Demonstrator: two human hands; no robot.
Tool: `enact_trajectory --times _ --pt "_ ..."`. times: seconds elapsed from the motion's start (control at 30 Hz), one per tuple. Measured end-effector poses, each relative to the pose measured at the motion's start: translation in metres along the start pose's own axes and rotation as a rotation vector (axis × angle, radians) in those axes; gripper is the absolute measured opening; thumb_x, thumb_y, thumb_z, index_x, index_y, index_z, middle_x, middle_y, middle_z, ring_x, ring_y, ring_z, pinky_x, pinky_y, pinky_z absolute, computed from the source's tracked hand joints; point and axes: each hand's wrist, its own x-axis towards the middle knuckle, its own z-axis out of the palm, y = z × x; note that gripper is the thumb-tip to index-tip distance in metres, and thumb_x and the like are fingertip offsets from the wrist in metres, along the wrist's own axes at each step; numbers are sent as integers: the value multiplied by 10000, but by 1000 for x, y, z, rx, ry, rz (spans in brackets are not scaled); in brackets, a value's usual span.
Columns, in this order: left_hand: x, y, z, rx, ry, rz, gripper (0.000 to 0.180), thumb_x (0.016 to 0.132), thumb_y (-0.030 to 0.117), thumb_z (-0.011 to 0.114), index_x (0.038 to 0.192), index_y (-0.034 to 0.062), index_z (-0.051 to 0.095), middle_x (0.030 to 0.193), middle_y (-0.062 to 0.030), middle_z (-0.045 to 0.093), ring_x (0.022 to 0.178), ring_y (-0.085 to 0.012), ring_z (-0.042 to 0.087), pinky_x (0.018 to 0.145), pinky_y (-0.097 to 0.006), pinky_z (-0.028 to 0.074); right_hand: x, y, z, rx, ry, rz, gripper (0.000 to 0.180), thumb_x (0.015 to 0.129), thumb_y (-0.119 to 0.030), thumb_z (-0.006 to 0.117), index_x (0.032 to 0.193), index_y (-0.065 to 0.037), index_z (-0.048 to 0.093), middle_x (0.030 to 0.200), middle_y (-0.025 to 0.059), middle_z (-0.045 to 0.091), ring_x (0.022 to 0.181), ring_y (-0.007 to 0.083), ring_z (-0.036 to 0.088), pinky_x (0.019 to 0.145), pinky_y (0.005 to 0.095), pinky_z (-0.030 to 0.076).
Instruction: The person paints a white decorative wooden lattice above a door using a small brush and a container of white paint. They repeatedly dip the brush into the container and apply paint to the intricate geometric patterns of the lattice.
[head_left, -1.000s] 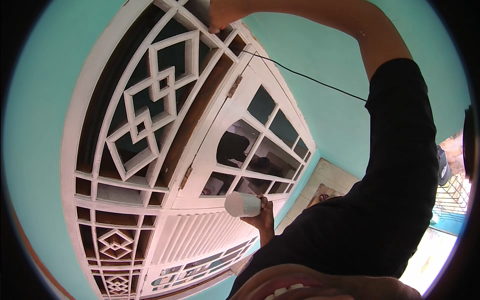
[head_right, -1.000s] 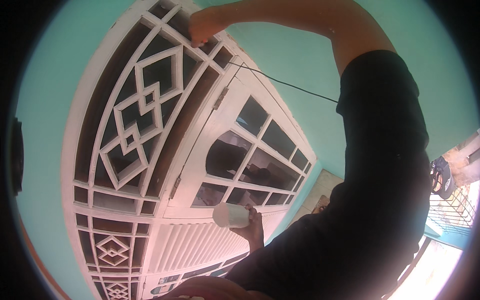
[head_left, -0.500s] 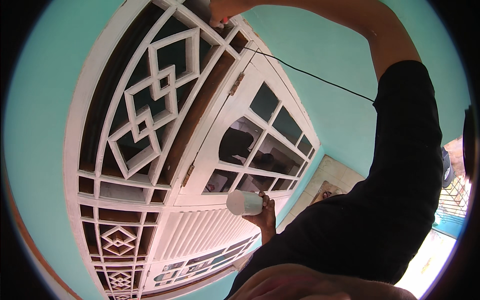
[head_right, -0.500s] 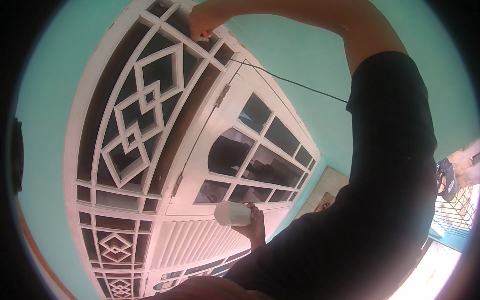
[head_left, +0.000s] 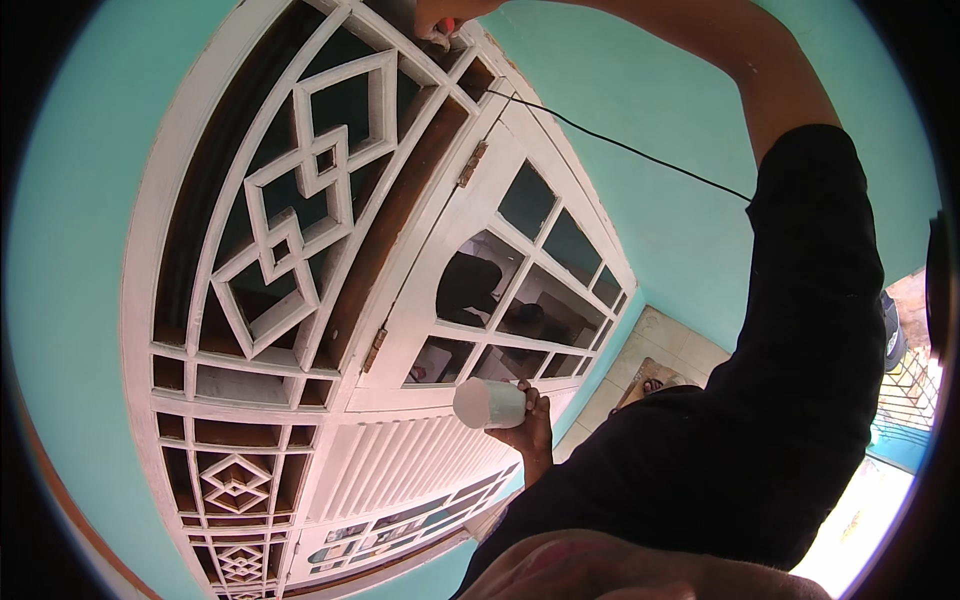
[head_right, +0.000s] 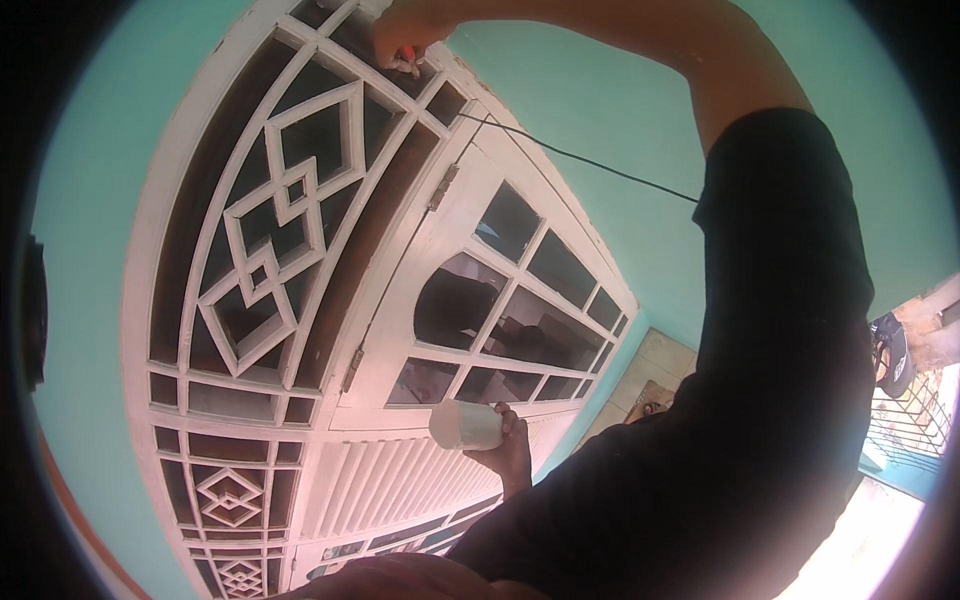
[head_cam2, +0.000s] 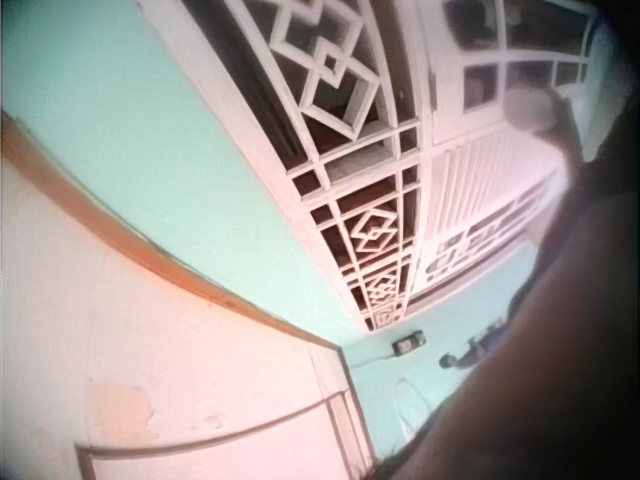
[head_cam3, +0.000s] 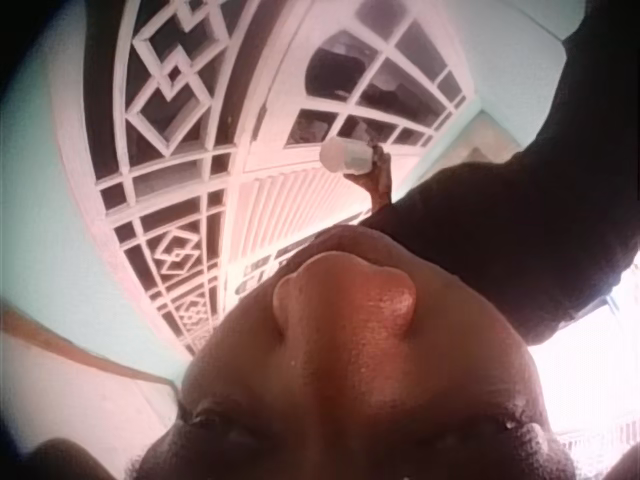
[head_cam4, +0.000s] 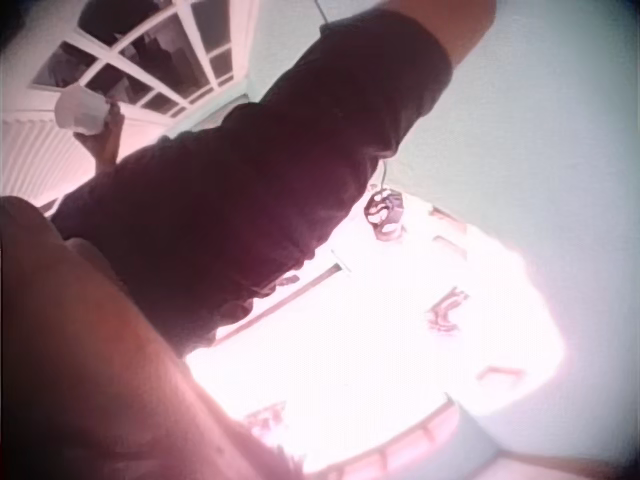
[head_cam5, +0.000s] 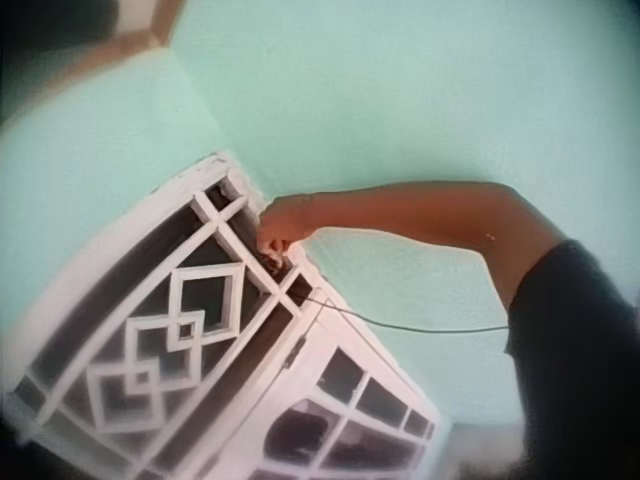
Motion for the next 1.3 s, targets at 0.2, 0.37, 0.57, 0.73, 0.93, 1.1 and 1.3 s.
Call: enact_trajectory --times 0.2,0.37,0.57,0.73,0.93,1.1,1.3 --pt "0 2 1 -33 -6 -30 753 749 528 701 1302 59 500 1083 -163 508 810 -228 459 723 -336 391 -8 -34 -20 -99 329 224 120 781 -212 732 888 -159 743 863 91 727 808 308 690 684 442 534" --pt "1 -1 3 -32 -45 -60 781 750 523 732 1329 58 492 1107 -166 505 813 -226 462 729 -340 390 0 -34 -14 97 450 556 115 679 -185 743 761 -106 754 784 155 716 762 337 697 680 450 552" --pt "1 1 -3 6 -45 -65 768 768 517 715 1342 59 489 1099 -157 495 809 -227 460 750 -348 402 21 -27 33 10 267 526 136 641 -140 725 728 -38 743 760 203 705 746 368 701 679 449 569" --pt "-6 -1 4 16 -35 -16 754 768 524 690 1330 58 498 1078 -148 487 802 -230 462 738 -354 416 36 -31 32 -24 420 519 127 755 -138 673 802 -27 714 815 197 696 785 390 687 689 458 564" --pt "-15 2 2 26 -35 32 723 788 545 629 1308 58 501 1078 -148 488 785 -226 465 705 -346 419 45 -25 49 117 430 548 228 722 -140 740 904 -8 703 889 203 709 896 397 695 755 471 572" --pt "-13 8 3 26 -35 -3 741 766 534 690 1304 58 507 1087 -149 491 805 -229 466 715 -338 405 47 -15 67 -80 319 503 224 716 -161 754 885 -22 705 871 189 711 872 370 702 751 450 575" --pt "-17 9 3 48 -34 39 753 761 539 685 1315 57 518 1097 -152 492 796 -224 455 709 -339 400 10 -28 5 -150 672 436 123 825 -143 621 813 -32 675 845 194 677 778 391 677 670 467 555"
